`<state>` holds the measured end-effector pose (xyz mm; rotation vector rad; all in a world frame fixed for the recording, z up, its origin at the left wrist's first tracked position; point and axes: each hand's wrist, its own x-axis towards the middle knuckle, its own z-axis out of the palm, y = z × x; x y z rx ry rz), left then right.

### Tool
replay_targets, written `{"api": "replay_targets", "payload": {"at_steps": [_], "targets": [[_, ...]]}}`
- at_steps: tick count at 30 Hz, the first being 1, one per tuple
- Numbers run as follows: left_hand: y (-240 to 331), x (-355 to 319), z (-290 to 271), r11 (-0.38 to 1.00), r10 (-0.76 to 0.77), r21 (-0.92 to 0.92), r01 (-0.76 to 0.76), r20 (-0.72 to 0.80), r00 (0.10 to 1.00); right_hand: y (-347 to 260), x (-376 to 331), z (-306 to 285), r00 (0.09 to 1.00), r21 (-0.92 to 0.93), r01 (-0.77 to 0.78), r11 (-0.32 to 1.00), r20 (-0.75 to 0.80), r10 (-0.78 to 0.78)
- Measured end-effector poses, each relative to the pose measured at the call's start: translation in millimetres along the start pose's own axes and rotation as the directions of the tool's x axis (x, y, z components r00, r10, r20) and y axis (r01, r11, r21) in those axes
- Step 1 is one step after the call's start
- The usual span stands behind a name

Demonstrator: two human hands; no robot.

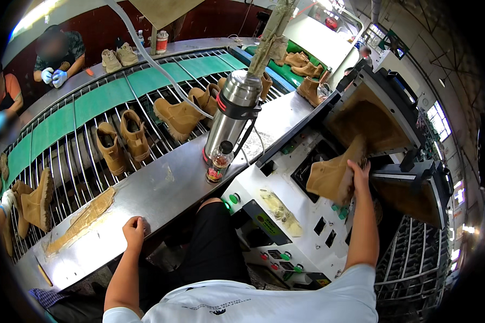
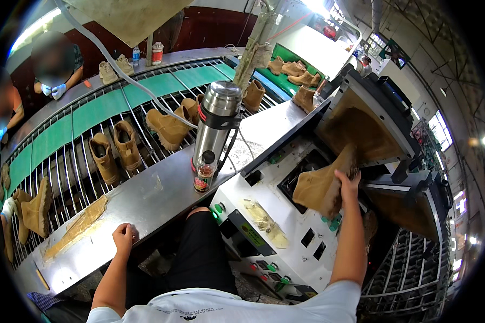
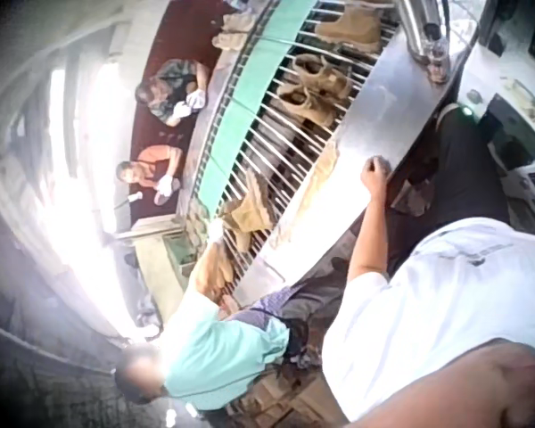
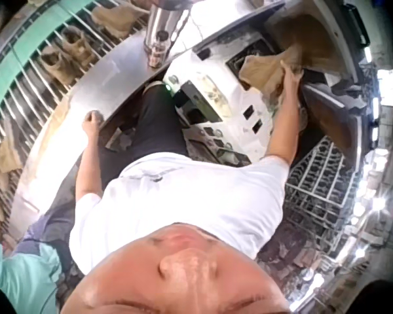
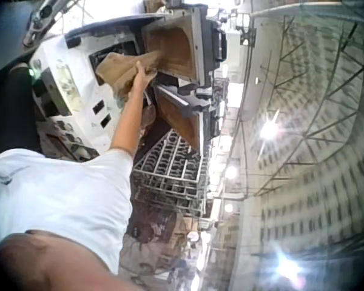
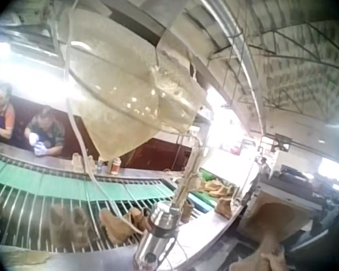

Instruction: The person picks up a tan boot from a moving conveyor belt, aligns the interior of the boot onto a metal mold within a lasting machine, and presses green buttons on the machine's control panel. The person handles several boots one at a time, transferring them from the belt to the machine stations.

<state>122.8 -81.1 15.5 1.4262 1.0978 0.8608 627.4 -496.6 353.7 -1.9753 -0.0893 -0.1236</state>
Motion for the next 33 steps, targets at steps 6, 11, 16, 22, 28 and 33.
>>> {"api": "replay_targets", "payload": {"at_steps": [6, 11, 16, 22, 28, 33], "targets": [[23, 1, 0, 0.995, -0.081, 0.07, 0.078, 0.036, 0.996, -1, 72, 49, 0.986, -0.351, -0.139, 0.926, -0.132, 0.098], [11, 4, 4, 0.998, 0.002, 0.067, -0.004, 0.038, 0.999, 27, 102, 69, 0.933, -0.458, -0.359, 0.813, -0.197, 0.301], [4, 3, 7, 0.997, 0.018, 0.078, -0.018, 0.008, 1.0, 65, 105, 74, 0.925, -0.494, -0.379, 0.783, -0.231, 0.302], [2, 1, 1, 0.973, 0.095, 0.216, -0.083, -0.044, 0.995, 86, 108, 85, 0.956, -0.563, -0.294, 0.772, -0.169, 0.24], [32, -6, 10, 0.97, 0.112, 0.219, -0.107, -0.012, 0.994, 116, 118, 68, 0.964, -0.563, -0.245, 0.789, -0.052, 0.262], [22, -4, 5, 0.983, 0.109, 0.152, -0.098, -0.063, 0.992, 49, 9, 130, 0.999, -0.843, -0.014, 0.537, 0.015, 0.05]]}}
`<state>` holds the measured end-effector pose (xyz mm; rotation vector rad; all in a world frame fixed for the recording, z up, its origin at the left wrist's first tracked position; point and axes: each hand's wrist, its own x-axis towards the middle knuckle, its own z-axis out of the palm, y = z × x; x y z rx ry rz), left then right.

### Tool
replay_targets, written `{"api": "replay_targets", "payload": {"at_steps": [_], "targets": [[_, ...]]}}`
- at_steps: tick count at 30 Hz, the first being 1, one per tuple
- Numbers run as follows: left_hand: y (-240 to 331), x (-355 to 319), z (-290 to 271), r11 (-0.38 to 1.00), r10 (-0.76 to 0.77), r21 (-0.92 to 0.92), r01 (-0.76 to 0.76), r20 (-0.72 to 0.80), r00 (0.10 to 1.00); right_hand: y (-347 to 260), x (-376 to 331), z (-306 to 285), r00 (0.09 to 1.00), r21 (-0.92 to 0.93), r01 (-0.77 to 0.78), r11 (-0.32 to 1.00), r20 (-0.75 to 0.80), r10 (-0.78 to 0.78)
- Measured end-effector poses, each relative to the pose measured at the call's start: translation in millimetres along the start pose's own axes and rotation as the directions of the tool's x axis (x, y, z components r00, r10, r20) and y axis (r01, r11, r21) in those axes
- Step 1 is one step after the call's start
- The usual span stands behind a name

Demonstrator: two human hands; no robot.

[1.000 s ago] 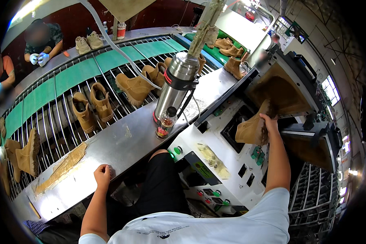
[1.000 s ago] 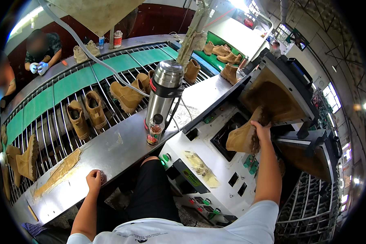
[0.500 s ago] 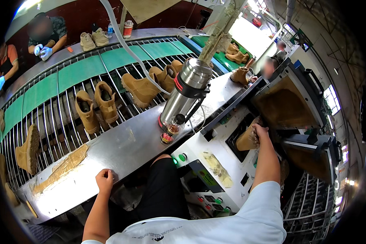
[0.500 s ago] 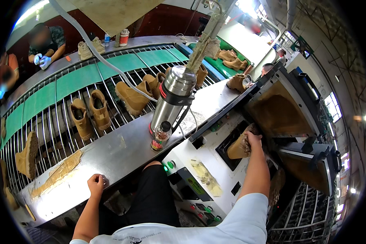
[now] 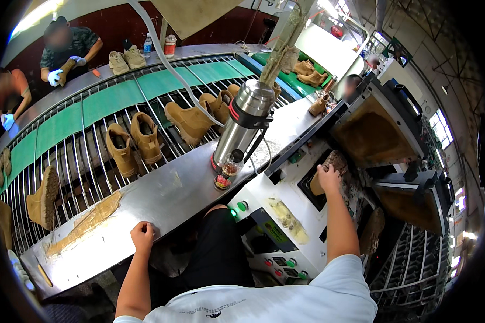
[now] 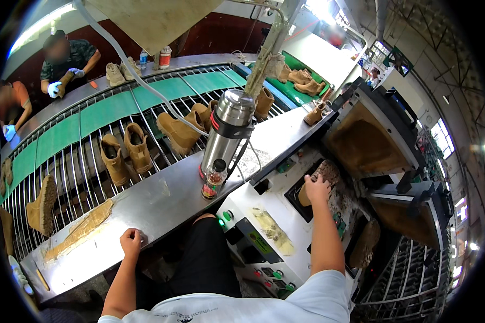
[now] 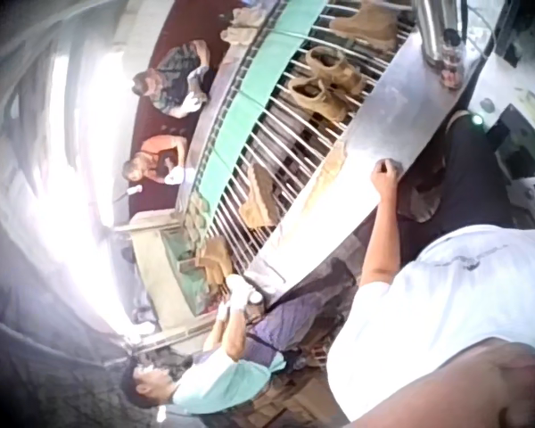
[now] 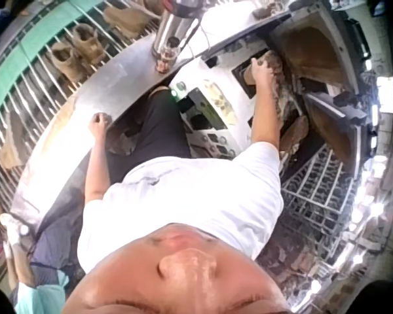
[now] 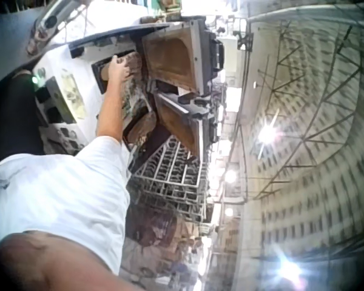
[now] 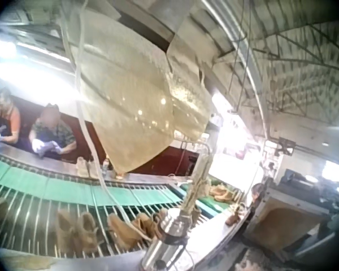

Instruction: The person picks up a tan boot from a moving conveyor belt, aligns the interior of the boot onto a metal mold within a lasting machine, and presses green buttons on the machine's control panel. The person handles several boots one at a time, transferring them from the belt to the machine stations.

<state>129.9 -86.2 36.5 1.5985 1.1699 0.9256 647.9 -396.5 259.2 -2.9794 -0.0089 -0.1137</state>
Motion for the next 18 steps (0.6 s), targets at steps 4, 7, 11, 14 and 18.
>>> {"api": "replay_targets", "payload": {"at_steps": [4, 7, 11, 14, 18], "targets": [[5, -1, -1, 1.0, -0.013, -0.001, 0.013, 0.018, 1.0, -7, -9, -32, 0.99, -0.056, 0.063, 0.996, 0.131, -0.055], [1, 1, 1, 0.999, -0.033, -0.015, 0.033, 0.028, 0.999, -1, -3, -40, 0.996, 0.125, 0.017, 0.992, 0.083, -0.028], [5, -2, 0, 1.0, -0.004, 0.018, 0.004, -0.008, 1.0, 11, -25, -1, 0.956, 0.182, 0.106, 0.977, -0.289, -0.05], [-4, 1, 3, 0.999, 0.024, 0.041, -0.024, 0.005, 1.0, 34, -6, 3, 0.966, 0.263, 0.11, 0.958, -0.256, -0.041], [-13, 1, 1, 0.993, 0.092, 0.075, -0.09, -0.021, 0.996, 29, -13, 11, 0.939, 0.298, 0.137, 0.945, -0.342, -0.028]]}}
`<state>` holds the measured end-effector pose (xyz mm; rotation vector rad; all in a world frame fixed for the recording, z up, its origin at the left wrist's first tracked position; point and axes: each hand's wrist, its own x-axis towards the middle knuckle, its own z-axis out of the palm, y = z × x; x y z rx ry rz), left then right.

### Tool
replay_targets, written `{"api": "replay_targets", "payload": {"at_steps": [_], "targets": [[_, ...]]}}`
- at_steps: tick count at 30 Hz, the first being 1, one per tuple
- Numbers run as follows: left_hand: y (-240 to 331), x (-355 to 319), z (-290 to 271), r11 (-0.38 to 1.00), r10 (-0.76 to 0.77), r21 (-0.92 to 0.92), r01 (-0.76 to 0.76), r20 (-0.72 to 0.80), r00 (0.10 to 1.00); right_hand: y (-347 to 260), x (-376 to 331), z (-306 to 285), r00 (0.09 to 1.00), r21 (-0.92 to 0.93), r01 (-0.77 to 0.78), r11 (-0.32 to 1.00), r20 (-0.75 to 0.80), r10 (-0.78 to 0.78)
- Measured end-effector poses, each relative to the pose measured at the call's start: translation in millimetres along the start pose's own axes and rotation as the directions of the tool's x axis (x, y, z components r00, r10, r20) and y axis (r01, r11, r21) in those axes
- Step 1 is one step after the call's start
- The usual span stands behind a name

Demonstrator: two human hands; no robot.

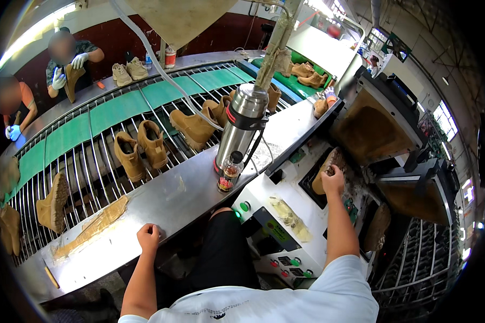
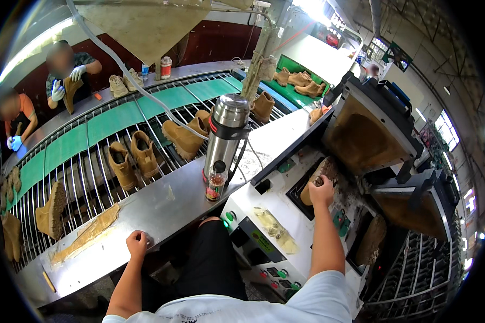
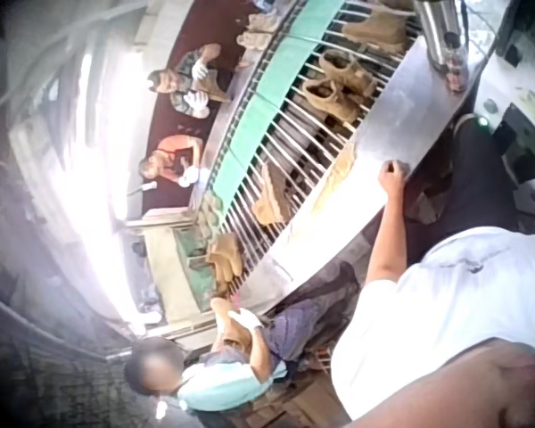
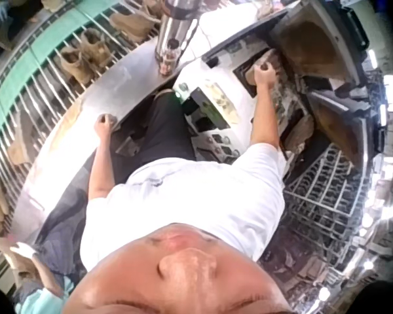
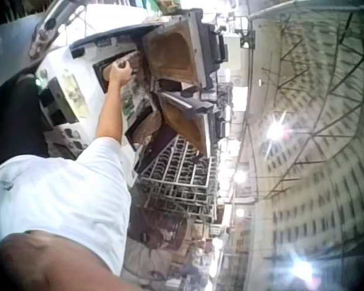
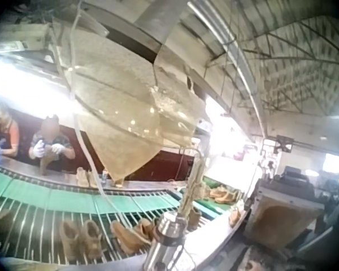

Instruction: The person picks up a tan boot from a moving conveyor belt, aligns the interior of the boot onto a metal mold within a lasting machine, and presses green buttons on the machine's control panel. The person handles several boots one at a time, transferring them from the belt to the machine stations.

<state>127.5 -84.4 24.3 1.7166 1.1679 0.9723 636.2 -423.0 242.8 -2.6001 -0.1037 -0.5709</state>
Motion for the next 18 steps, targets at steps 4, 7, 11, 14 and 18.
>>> {"api": "replay_targets", "payload": {"at_steps": [4, 7, 11, 14, 18], "targets": [[-9, 3, 3, 0.999, -0.045, 0.002, 0.045, 0.006, 0.999, -14, 11, -18, 0.986, -0.085, -0.014, 0.996, 0.165, 0.028], [6, 0, 4, 0.997, -0.015, 0.072, 0.016, -0.016, 1.0, -9, -8, -12, 1.0, -0.112, 0.015, 0.994, 0.007, -0.015], [2, 5, 11, 0.972, -0.033, 0.229, 0.056, -0.103, 0.994, -4, 17, -26, 0.95, -0.084, 0.014, 0.996, 0.311, 0.013], [30, -3, 23, 0.969, -0.233, 0.063, 0.237, -0.067, 0.97, -10, 2, -36, 0.968, -0.112, 0.001, 0.994, 0.25, 0.027], [12, -9, 60, 0.976, -0.204, -0.07, 0.204, 0.015, 0.979, 8, -8, -19, 0.974, -0.048, 0.189, 0.981, 0.134, -0.181]]}}
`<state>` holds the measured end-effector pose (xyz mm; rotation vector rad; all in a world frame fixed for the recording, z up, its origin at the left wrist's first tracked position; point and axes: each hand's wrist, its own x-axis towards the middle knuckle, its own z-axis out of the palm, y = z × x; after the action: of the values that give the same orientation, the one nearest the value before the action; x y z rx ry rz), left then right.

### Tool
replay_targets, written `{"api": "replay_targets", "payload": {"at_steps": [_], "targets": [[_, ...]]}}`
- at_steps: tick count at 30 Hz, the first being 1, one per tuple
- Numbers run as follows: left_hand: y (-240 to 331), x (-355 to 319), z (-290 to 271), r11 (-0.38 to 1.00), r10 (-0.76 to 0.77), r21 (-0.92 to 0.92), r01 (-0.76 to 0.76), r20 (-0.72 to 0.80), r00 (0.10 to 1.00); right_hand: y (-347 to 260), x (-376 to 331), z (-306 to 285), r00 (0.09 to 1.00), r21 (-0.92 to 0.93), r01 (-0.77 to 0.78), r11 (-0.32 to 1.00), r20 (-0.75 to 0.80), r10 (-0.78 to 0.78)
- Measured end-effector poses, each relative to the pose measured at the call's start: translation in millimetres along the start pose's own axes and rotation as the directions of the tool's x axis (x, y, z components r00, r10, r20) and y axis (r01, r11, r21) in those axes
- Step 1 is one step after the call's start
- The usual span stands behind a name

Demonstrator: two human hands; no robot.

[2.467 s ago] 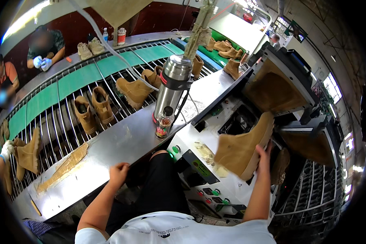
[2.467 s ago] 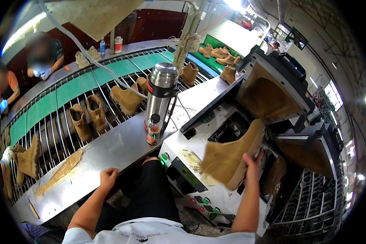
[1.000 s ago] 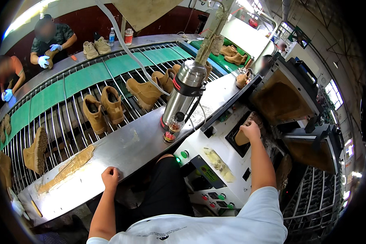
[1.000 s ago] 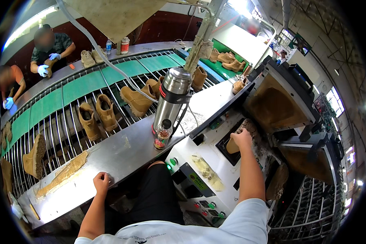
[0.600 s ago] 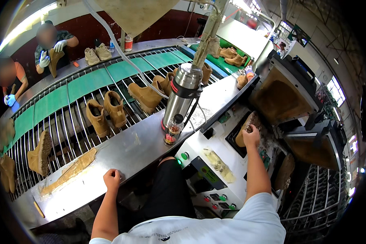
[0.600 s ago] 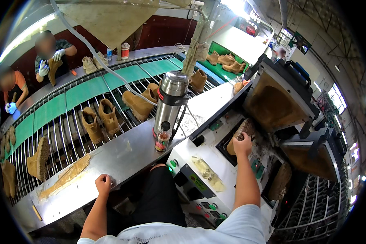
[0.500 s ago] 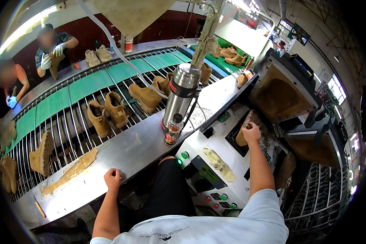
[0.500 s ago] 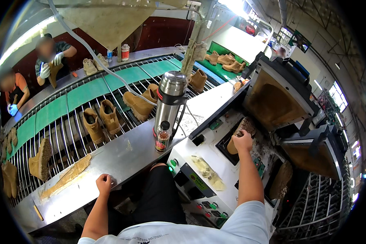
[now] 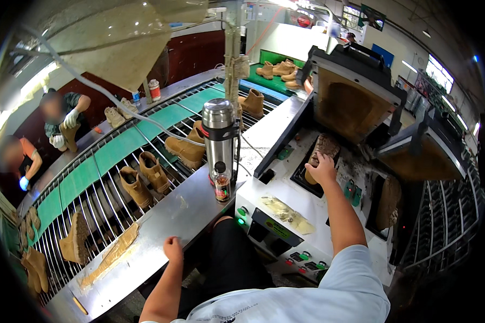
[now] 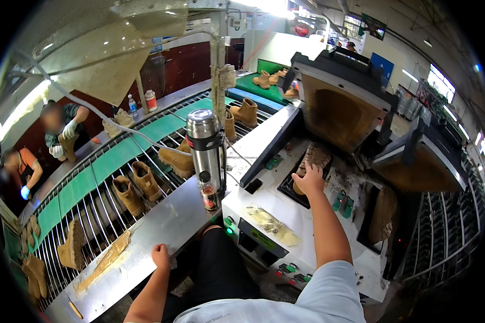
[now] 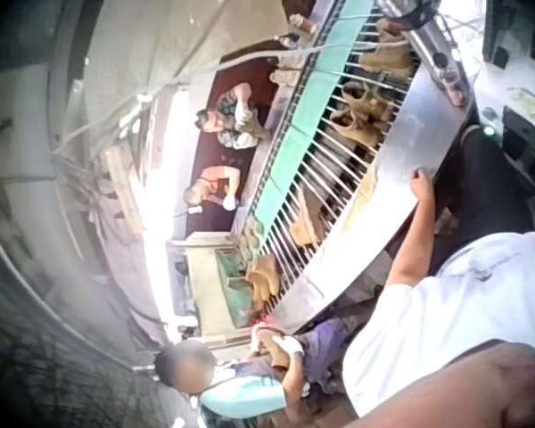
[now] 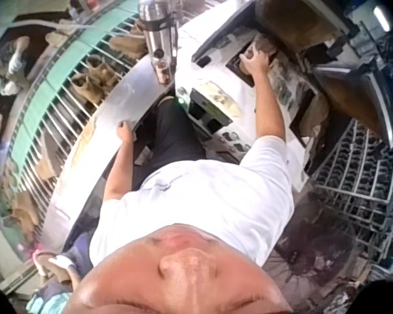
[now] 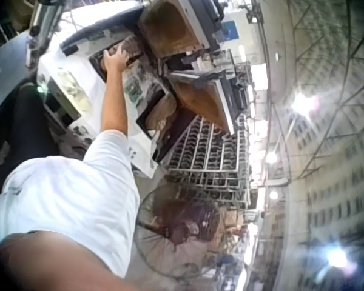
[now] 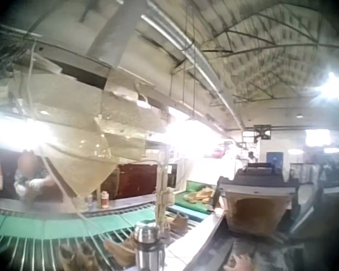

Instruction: The person picks up a tan boot from a moving conveyor belt, aligns the interior of the boot onto a metal mold within a lasting machine, and presses green buttons on the machine's control panel. The person handles several boots one at a time, transferring them from the belt to the machine stations.

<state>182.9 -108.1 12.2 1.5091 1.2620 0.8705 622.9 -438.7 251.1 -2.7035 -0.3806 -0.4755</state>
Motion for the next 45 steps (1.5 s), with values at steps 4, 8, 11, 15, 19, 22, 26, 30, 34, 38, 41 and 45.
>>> {"api": "replay_targets", "payload": {"at_steps": [4, 8, 11, 15, 19, 22, 26, 30, 34, 38, 41, 45], "targets": [[77, -70, 74, 0.922, -0.218, -0.227, 0.314, 0.367, 0.904, 42, -41, -28, 0.982, 0.199, 0.154, 0.968, -0.14, -0.128], [121, -110, 140, 0.727, -0.209, -0.293, 0.621, 0.767, 0.607, 117, -115, -58, 0.931, 0.153, 0.154, 0.976, -0.354, -0.092], [138, -116, 174, 0.607, -0.125, -0.338, 0.72, 0.853, 0.506, 184, -141, -89, 0.897, 0.025, 0.027, 0.999, -0.442, -0.013], [100, -103, 144, 0.786, -0.086, -0.229, 0.574, 0.879, 0.469, 226, -134, -137, 0.858, -0.189, -0.312, 0.931, -0.478, 0.19], [5, -59, 57, 0.963, 0.223, -0.247, -0.103, 0.527, 0.82, 214, -82, -168, 0.631, -0.204, -0.763, 0.614, -0.028, 0.775], [-57, -58, -15, 0.959, -0.053, -0.247, 0.141, 0.334, 0.941, 244, -58, -186, 0.568, -0.328, -0.702, 0.632, 0.278, 0.775], [-163, -50, -85, 0.781, -0.284, -0.45, 0.433, 0.361, 0.888, 253, -47, -205, 0.675, -0.153, -0.722, 0.675, 0.058, 0.735], [-104, -69, -70, 0.874, -0.417, -0.097, 0.477, 0.356, 0.836, 208, -119, -221, 0.687, -0.032, -0.701, 0.713, -0.299, 0.662], [-187, -39, -71, 0.996, -0.082, 0.07, 0.056, 0.45, 0.89, 222, -202, -152, 0.635, 0.048, -0.3, 0.953, -0.735, 0.237], [-157, -58, -47, 0.943, 0.171, 0.142, -0.301, 0.57, 0.804, 205, -259, -155, 0.481, 0.575, -0.358, 0.735, -0.562, 0.674], [-51, -84, -22, 0.977, 0.093, 0.093, -0.192, 0.624, 0.776, 206, -276, -167, 0.693, 0.662, -0.186, 0.726, -0.435, 0.574], [99, -126, -5, 0.943, 0.204, -0.288, 0.166, 0.896, 0.395, 140, -281, -133, 0.867, 0.899, 0.037, 0.436, -0.246, 0.433]]}}
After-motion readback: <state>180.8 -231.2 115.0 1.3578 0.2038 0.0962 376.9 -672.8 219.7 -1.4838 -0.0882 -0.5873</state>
